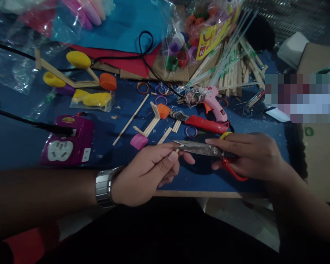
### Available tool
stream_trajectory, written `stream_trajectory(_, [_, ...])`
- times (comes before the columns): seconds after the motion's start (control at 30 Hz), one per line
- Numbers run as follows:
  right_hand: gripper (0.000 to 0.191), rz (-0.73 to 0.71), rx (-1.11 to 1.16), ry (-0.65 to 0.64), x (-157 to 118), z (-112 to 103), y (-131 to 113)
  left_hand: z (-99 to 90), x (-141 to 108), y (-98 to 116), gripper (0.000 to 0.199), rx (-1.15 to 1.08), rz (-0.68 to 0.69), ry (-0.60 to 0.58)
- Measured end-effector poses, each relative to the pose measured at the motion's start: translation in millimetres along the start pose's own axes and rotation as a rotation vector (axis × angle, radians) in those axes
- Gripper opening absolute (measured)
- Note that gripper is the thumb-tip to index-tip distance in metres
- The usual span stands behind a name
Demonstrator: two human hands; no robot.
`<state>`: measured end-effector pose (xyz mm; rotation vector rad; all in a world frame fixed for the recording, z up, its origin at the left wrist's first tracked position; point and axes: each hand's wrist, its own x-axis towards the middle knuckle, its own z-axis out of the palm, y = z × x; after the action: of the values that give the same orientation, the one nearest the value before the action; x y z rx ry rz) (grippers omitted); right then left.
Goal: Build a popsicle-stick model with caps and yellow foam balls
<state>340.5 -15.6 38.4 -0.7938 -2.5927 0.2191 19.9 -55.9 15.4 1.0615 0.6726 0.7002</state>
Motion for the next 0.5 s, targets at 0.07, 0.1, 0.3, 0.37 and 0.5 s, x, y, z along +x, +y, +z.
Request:
stream_trajectory(0.07, [0.034,-0.003,0.006,0.001,0.0,0.6,0.1,0.0,-0.8,-0.5,0.048,-0.003,-0.012,0.001])
stream_trajectory(0.1, [0.034,-0.008,0.009,0.003,0.2,0.8,0.1,-0.1,-1.2,-0.8,0.047,-0.003,-0.016,0.001])
stream_trajectory(0.3, [0.034,-0.031,-0.003,-0.016,1.5,1.2,-1.1,-1.0,-2.5,-2.1,0.047,0.0,-0.008,-0.001])
stream_trajectory(0.37, [0.034,-0.02,-0.004,-0.02,1.3,1.4,-1.3,-1.5,-2.5,-1.9,0.047,0.019,0.001,0.0])
stream_trajectory(0.5, [0.035,0.033,-0.005,-0.009,0.2,-0.2,-0.6,-1.7,-2.5,0.0,0.049,0.034,0.02,0.004])
